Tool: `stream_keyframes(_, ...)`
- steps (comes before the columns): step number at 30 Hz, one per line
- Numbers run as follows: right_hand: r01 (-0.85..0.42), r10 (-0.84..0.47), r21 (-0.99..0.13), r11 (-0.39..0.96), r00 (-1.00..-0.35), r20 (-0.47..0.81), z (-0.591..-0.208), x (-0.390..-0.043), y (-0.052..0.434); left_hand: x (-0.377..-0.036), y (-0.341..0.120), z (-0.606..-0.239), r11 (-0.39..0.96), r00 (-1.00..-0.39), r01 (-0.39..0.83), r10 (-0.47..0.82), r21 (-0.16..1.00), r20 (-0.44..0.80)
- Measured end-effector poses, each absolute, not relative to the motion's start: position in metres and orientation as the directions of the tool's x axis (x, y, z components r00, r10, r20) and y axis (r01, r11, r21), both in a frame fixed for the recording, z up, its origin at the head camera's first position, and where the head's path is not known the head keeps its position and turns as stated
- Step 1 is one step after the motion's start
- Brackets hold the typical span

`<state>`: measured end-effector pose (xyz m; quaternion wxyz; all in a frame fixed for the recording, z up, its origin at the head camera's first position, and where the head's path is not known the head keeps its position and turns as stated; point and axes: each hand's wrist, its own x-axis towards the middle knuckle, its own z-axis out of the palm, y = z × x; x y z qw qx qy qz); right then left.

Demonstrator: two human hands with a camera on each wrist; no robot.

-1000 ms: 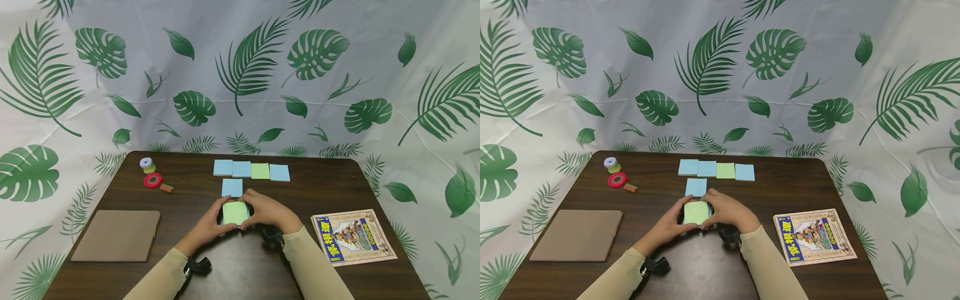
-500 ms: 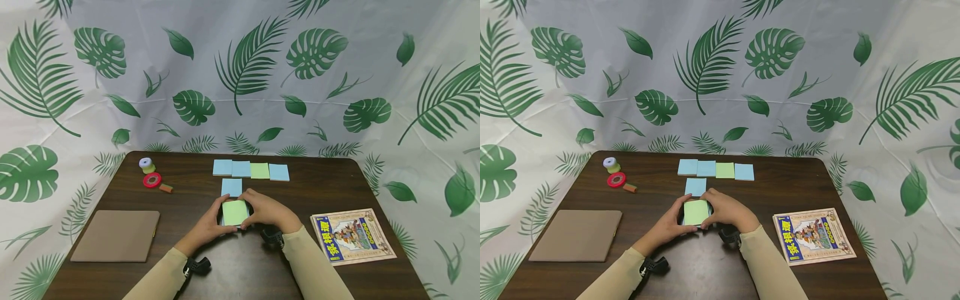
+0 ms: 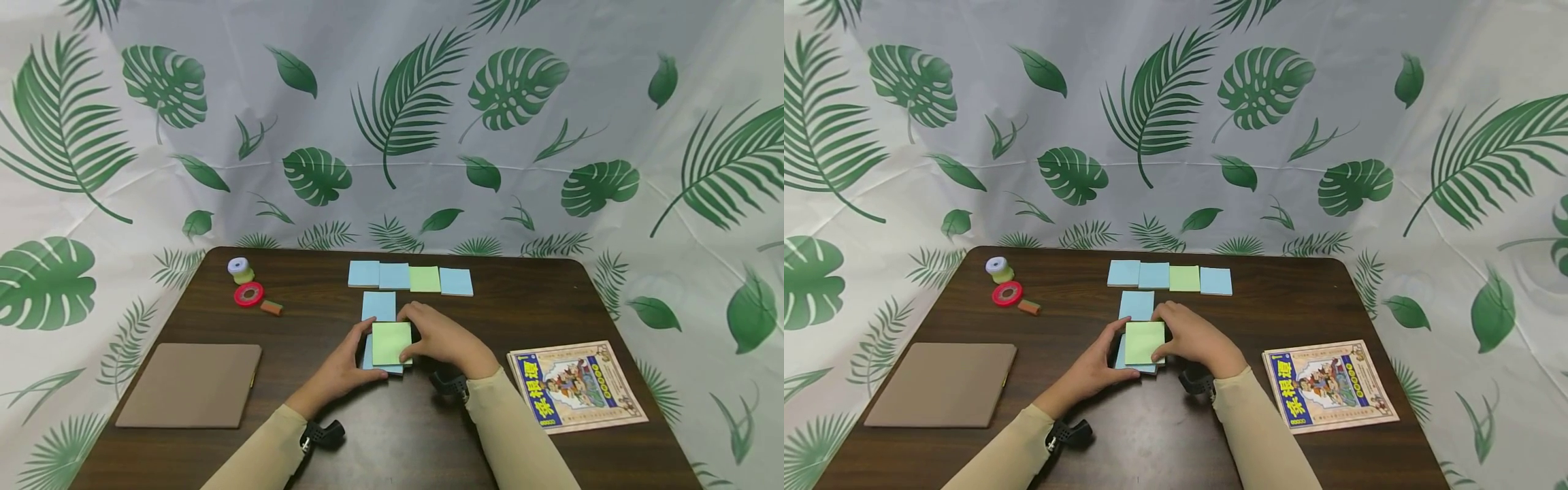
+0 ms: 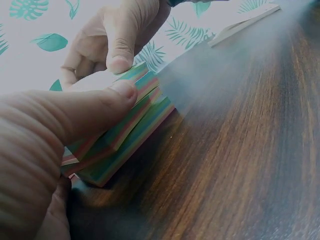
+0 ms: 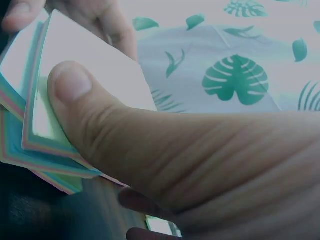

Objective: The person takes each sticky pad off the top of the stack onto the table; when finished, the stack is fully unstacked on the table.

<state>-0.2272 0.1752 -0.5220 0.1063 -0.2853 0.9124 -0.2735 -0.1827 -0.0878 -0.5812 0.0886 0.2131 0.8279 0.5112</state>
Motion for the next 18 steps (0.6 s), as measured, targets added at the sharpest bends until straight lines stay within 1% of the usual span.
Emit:
stream_keyframes(4, -0.419, -0.545, -0.603, 0.679, -0.838, -0.032, -0.516, -0.228, 0.179, -0.182, -0.088, -0.58, 0.384, -0.89, 0.28, 0.448, 0.88, 0.087)
stream_keyframes(7, -0.399, -0.529, -0.654, 0.643, -0.848, -0.004, -0.514, -0.228, 0.182, -0.182, -0.088, -0.58, 0.375, -0.889, 0.283, 0.447, 0.883, 0.095)
stream_keyframes(10, -0.411, -0.521, -0.705, 0.578, -0.851, 0.069, -0.513, -0.229, 0.184, -0.183, -0.088, -0.583, 0.374, -0.89, 0.282, 0.446, 0.883, 0.095)
stream_keyframes(13, -0.444, -0.501, -0.726, 0.525, -0.851, 0.158, -0.511, -0.23, 0.184, -0.183, -0.088, -0.585, 0.371, -0.886, 0.299, 0.45, 0.879, 0.111)
stream_keyframes(18, -0.437, -0.413, -0.748, 0.499, -0.879, 0.238, -0.509, -0.231, 0.186, -0.184, -0.088, -0.587, 0.334, -0.866, 0.35, 0.471, 0.875, 0.167)
